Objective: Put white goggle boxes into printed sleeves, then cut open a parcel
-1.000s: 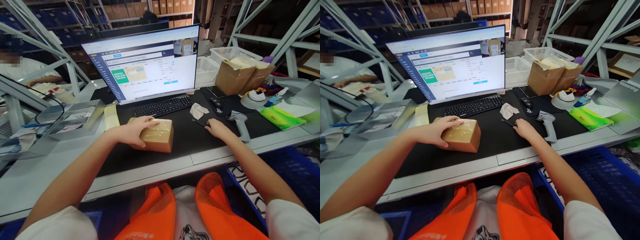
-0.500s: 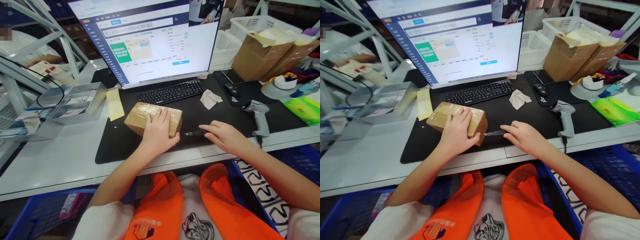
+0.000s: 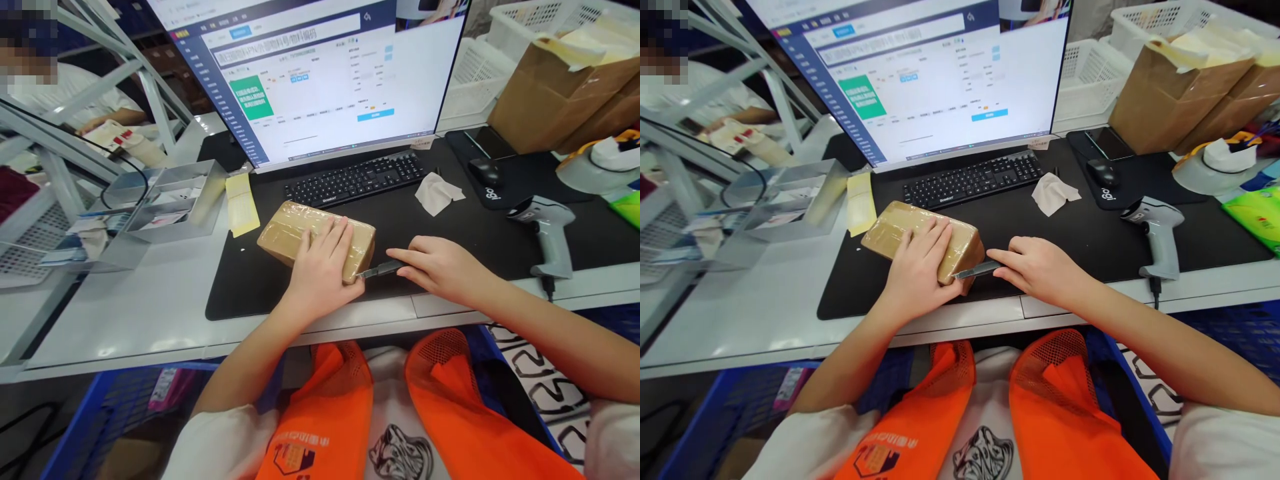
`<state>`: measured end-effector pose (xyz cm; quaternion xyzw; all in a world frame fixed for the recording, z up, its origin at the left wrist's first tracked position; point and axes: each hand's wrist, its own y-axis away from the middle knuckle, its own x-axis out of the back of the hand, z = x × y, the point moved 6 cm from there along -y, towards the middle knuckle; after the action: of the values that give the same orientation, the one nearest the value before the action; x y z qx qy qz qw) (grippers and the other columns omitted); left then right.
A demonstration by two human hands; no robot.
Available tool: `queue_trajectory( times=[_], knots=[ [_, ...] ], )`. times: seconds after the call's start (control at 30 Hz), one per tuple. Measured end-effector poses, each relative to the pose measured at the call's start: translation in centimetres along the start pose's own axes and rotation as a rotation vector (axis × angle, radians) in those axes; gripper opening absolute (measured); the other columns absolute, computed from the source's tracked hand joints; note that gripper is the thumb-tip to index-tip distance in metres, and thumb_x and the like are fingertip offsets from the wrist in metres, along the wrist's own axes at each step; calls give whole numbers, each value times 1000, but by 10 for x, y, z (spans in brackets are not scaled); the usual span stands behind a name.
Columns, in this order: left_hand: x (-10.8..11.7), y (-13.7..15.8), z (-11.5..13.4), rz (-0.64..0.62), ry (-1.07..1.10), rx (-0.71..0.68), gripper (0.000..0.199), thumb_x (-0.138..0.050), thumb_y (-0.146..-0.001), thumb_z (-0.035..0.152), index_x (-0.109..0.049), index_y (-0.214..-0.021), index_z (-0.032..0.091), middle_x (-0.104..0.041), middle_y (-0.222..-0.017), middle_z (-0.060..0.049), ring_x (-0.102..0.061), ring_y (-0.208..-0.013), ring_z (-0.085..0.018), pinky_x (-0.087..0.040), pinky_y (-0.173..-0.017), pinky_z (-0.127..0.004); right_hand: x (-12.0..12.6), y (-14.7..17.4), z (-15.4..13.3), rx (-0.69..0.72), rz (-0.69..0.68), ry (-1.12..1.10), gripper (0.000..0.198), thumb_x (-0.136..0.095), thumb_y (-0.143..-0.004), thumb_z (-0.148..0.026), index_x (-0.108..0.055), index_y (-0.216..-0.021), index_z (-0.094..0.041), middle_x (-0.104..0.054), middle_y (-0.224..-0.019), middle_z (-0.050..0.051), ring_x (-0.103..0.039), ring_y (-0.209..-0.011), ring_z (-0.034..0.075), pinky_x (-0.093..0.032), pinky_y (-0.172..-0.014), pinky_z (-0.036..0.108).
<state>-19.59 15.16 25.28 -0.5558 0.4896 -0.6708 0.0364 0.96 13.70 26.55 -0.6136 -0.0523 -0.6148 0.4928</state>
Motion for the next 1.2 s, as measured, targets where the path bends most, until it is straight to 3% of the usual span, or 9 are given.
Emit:
queue_trajectory(
  times=[0.27,0.7,1.07,1.2],
  knots=[
    [1,3,1,34,-5,11,109,-74,-80,46,-14,-164,11,-16,-171,-17,-8,-161,-36,-19,-129,-54,-4,-2,-3,21,-27,18,51,-38,-109,-54,-70,-136,-24,-64,-93,10,-58,-78,21,-47,-71,35],
    [0,4,3,181,46,-45,98,-72,-81,39,-24,-161,9,-28,-168,-18,-17,-159,-36,-19,-129,-50,10,-9,-10,138,86,122,42,-46,-110,-44,-72,-129,-17,-63,-87,8,-54,-71,19,-36,-65,31],
    [2,5,4,203,31,-71,90,-66,-82,35,-28,-159,5,-31,-166,-18,-22,-158,-37,-26,-126,-51,13,-15,25,77,73,133,43,-46,-109,-46,-74,-128,-19,-65,-88,9,-58,-74,19,-39,-68,31],
    [2,7,4,203,25,-82,89,-65,-83,35,-29,-158,5,-33,-165,-19,-24,-157,-36,-28,-125,-51,23,-11,68,-124,117,224,42,-50,-106,-47,-74,-129,-21,-68,-94,10,-61,-79,23,-40,-69,33]
  ],
)
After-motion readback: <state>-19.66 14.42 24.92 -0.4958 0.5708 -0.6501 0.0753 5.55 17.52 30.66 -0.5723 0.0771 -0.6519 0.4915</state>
